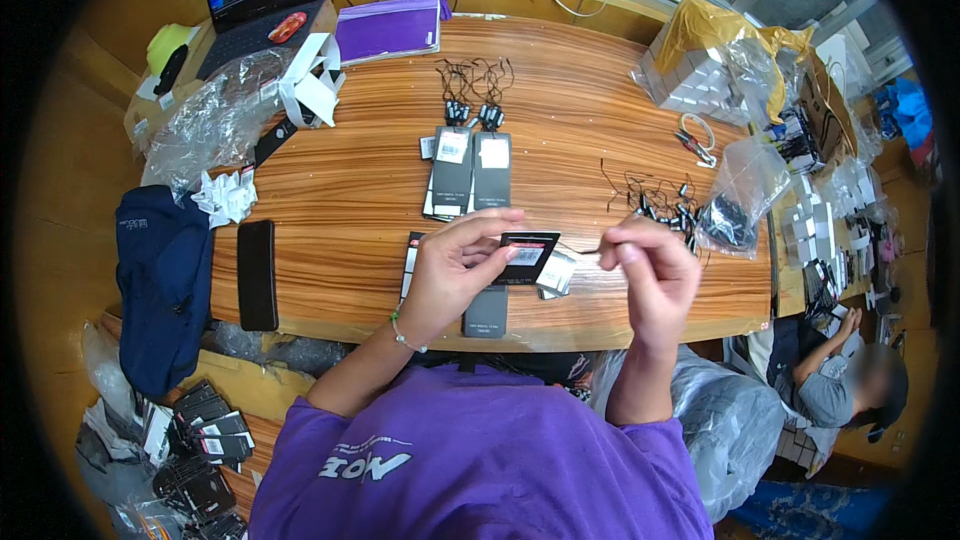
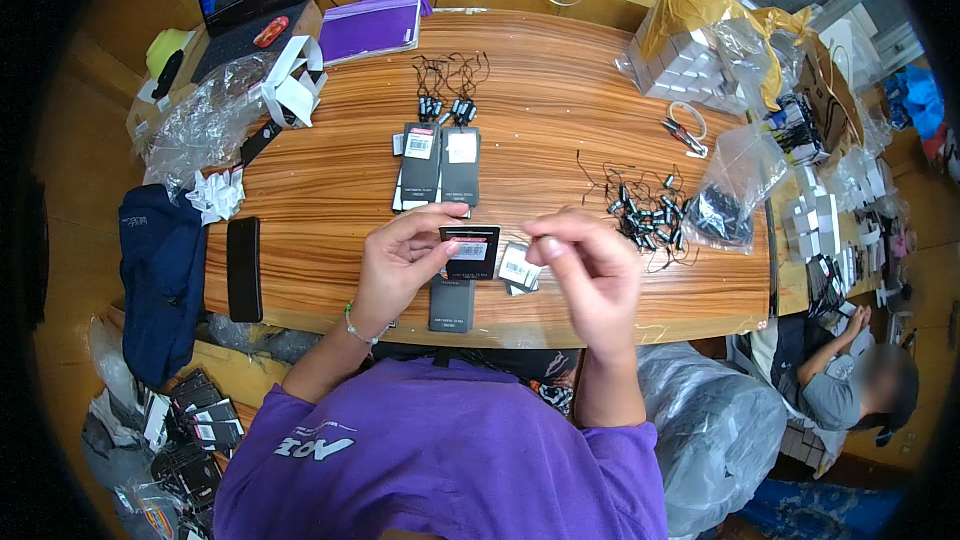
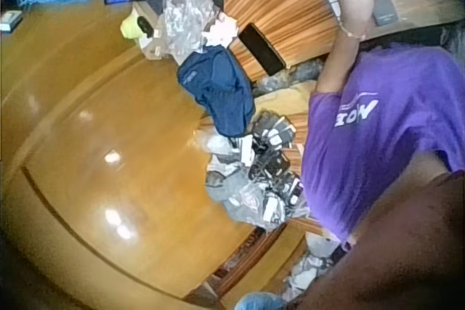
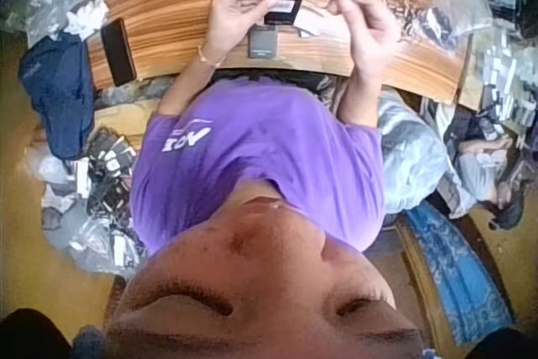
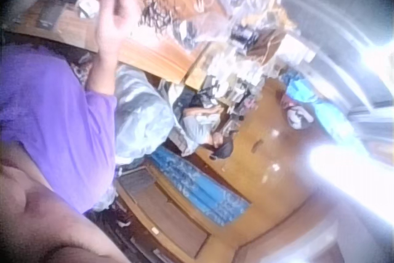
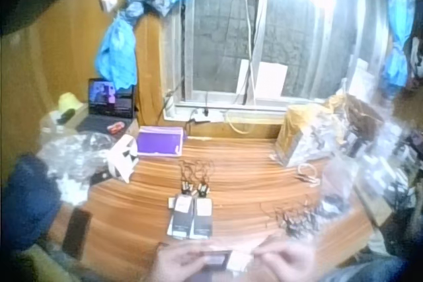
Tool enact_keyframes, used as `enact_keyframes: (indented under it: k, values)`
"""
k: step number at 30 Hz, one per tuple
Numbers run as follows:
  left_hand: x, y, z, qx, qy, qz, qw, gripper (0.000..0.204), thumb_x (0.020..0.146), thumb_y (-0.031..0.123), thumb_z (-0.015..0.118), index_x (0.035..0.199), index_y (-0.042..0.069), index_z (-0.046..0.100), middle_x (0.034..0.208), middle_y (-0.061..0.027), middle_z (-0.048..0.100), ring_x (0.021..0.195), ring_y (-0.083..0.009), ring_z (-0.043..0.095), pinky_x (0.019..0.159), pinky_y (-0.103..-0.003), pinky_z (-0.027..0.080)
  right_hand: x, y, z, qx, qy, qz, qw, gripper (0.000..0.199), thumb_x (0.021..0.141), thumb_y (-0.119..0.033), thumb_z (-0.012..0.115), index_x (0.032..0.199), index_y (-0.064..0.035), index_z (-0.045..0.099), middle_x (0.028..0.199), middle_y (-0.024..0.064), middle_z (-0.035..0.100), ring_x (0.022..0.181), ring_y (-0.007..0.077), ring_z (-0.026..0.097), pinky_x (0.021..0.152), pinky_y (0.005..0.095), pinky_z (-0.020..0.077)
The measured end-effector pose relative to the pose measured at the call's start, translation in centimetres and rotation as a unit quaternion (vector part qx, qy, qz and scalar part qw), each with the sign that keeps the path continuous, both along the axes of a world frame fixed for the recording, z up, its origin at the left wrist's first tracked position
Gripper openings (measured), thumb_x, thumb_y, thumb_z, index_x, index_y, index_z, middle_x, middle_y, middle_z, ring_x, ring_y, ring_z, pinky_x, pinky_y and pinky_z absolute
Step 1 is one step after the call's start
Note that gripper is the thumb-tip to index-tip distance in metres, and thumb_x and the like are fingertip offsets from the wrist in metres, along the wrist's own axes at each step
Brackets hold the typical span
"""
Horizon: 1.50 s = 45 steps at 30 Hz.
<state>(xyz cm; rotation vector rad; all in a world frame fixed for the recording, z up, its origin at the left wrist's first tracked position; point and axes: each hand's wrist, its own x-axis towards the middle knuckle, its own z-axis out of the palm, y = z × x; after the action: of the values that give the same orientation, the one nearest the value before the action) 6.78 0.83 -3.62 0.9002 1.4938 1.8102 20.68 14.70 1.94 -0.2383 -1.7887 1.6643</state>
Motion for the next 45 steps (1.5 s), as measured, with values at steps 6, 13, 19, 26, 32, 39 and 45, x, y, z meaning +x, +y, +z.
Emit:
enact_keyframes:
  k: [6,13,19,26,32,39,45]
  values:
    - [0.2,-0.1,0.3,-0.001,-0.01,0.034,0.999,0.019,0.079,-0.004,0.06,0.098,-0.002,0.058,0.093,-0.008,0.063,0.082,-0.0108,0.061,0.071,-0.021,0.051,-2.2,-2.5,-1.5,0.153,-0.107,-0.041,0.982,0.024,0.078,0.007,0.053,0.1,0.0008,0.048,0.066,0.0062,0.054,0.059,0.012,0.052,0.055,0.0239,0.0425]
    - [0.5,-0.2,0.6,0.0,-0.012,0.022,1.0,0.019,0.08,-0.004,0.06,0.098,-0.003,0.059,0.091,-0.0073,0.063,0.08,-0.01,0.061,0.068,-0.02,0.051,-2.8,-3.1,-2.0,0.197,-0.141,-0.059,0.968,0.026,0.076,0.007,0.055,0.098,0.0009,0.044,0.061,0.0091,0.052,0.053,0.0165,0.053,0.05,0.0274,0.0427]
    - [0.6,-0.3,1.2,-0.022,0.095,0.037,0.995,0.015,0.078,-0.005,0.06,0.093,-0.004,0.062,0.089,-0.007,0.064,0.078,-0.0107,0.061,0.068,-0.021,0.052,-2.8,-2.9,-1.5,0.178,-0.16,-0.041,0.97,0.028,0.075,0.008,0.055,0.1,0.0006,0.043,0.06,0.0091,0.052,0.053,0.0173,0.054,0.051,0.0275,0.0429]
    - [0.3,-0.7,2.0,-0.028,0.301,0.034,0.953,0.015,0.076,-0.003,0.062,0.091,-0.002,0.063,0.081,-0.0095,0.064,0.07,-0.0131,0.063,0.059,-0.023,0.052,-2.7,-2.4,-2.7,0.014,-0.127,0.035,0.991,0.028,0.08,0.007,0.051,0.103,-0.0014,0.038,0.064,0.005,0.051,0.057,0.0095,0.049,0.052,0.0231,0.0386]
    - [0.1,-0.6,2.6,-0.028,0.374,0.036,0.926,0.014,0.076,-0.002,0.062,0.09,-0.002,0.063,0.082,-0.0092,0.064,0.068,-0.0138,0.062,0.06,-0.024,0.053,-2.7,-2.4,-3.3,-0.057,-0.109,0.052,0.991,0.027,0.081,0.006,0.051,0.103,-0.0026,0.036,0.067,0.0036,0.051,0.06,0.0082,0.047,0.054,0.0223,0.0365]
    - [0.0,-0.5,1.6,-0.071,0.246,0.024,0.966,0.015,0.077,-0.002,0.06,0.092,-0.004,0.062,0.086,-0.0087,0.064,0.073,-0.0123,0.062,0.065,-0.024,0.054,-3.0,-1.8,-2.9,0.373,-0.103,-0.02,0.922,0.034,0.07,0.008,0.055,0.1,-0.0002,0.043,0.077,0.0161,0.053,0.07,0.0326,0.054,0.064,0.0392,0.043]
    - [0.1,-0.1,1.7,-0.05,0.235,0.036,0.97,0.011,0.077,0.002,0.061,0.087,-0.002,0.06,0.078,-0.0096,0.062,0.067,-0.0175,0.061,0.06,-0.026,0.051,-2.8,-1.6,-2.4,0.424,-0.115,-0.021,0.898,0.038,0.069,0.007,0.056,0.104,0.0004,0.043,0.081,0.0166,0.053,0.073,0.0331,0.053,0.066,0.0399,0.0426]
